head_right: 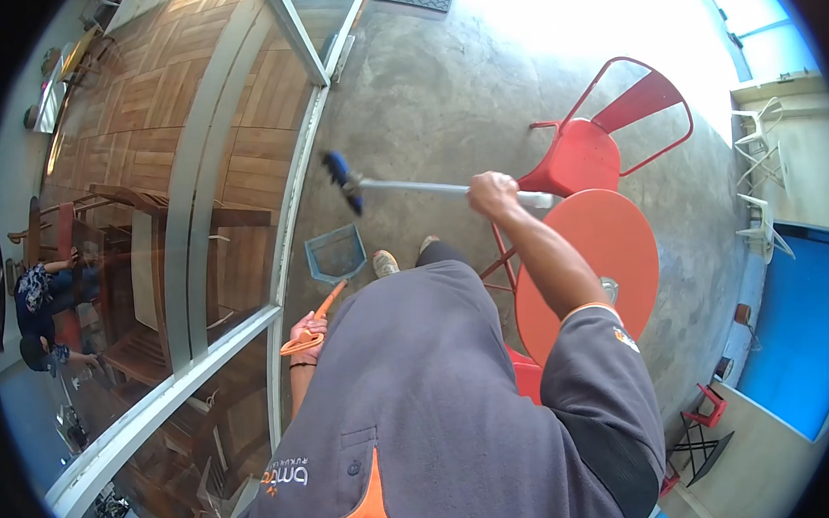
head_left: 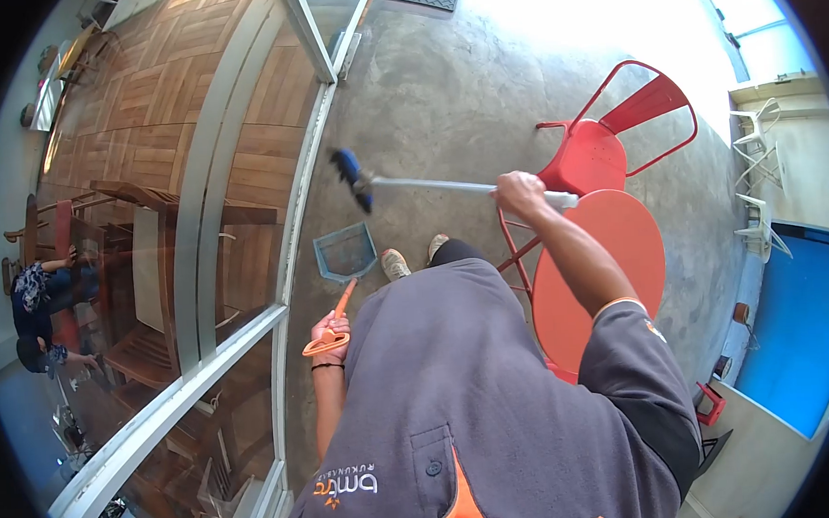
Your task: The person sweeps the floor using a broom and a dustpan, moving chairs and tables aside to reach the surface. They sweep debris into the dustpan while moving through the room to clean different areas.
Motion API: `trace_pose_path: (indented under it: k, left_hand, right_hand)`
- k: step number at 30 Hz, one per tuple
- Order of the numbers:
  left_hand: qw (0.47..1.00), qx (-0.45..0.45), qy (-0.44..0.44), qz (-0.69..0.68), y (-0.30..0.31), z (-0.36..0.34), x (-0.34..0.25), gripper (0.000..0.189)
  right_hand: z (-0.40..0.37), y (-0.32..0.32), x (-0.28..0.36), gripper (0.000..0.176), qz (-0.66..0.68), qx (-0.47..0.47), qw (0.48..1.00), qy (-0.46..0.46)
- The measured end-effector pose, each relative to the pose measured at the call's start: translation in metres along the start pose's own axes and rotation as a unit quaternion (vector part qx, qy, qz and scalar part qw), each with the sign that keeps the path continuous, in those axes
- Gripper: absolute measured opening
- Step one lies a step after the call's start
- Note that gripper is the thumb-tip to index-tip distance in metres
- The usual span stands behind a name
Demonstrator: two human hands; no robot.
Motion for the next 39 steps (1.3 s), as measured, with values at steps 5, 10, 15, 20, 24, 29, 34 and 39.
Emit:
trace_pose_path:
  k: [5, 10, 15, 20, 24, 29, 34, 39]
  left_hand:
    - [1.0, 0.004, -0.014, 0.0, 0.002, -0.009, -0.006, 0.018]
    - [0.999, -0.015, -0.034, -0.007, 0.008, -0.004, -0.009, 0.017]
    - [0.996, -0.043, -0.062, -0.055, 0.001, 0.03, -0.017, 0.019]
    - [0.993, -0.041, -0.067, -0.087, -0.072, 0.063, -0.007, 0.019]
    - [0.985, -0.053, -0.089, -0.136, -0.146, 0.095, 0.002, 0.019]
    - [0.98, -0.006, -0.096, -0.175, -0.211, 0.134, 0.012, 0.024]
    - [0.989, 0.014, -0.071, -0.131, -0.288, 0.138, 0.041, 0.024]
    - [0.993, 0.04, -0.05, -0.096, -0.313, 0.148, 0.031, 0.024]
  right_hand:
    - [0.029, -0.055, 0.088, 0.03, -0.015, 0.026, 0.994, 0.103]
    - [0.076, -0.072, 0.103, 0.028, -0.033, 0.026, 0.99, 0.135]
    - [0.146, -0.05, 0.022, 0.029, -0.048, 0.043, 0.996, 0.064]
    - [0.203, 0.014, -0.113, 0.024, -0.048, 0.077, 0.995, -0.052]
    - [0.236, 0.058, -0.228, 0.03, -0.046, 0.031, 0.987, -0.149]
    - [0.272, 0.115, -0.311, 0.023, -0.083, -0.036, 0.977, -0.194]
    - [0.303, 0.15, -0.325, 0.02, -0.132, -0.067, 0.96, -0.237]
    - [0.273, 0.166, -0.332, 0.023, -0.098, -0.102, 0.968, -0.206]
Point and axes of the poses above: each hand's wrist, its own z-axis towards the middle knuckle, its own y-axis out of the back of the hand, x = y × z, the point moved 5 cm from there along z, towards the middle knuckle, and after that the axes turned 4 degrees about y, right-handed, at the moved point
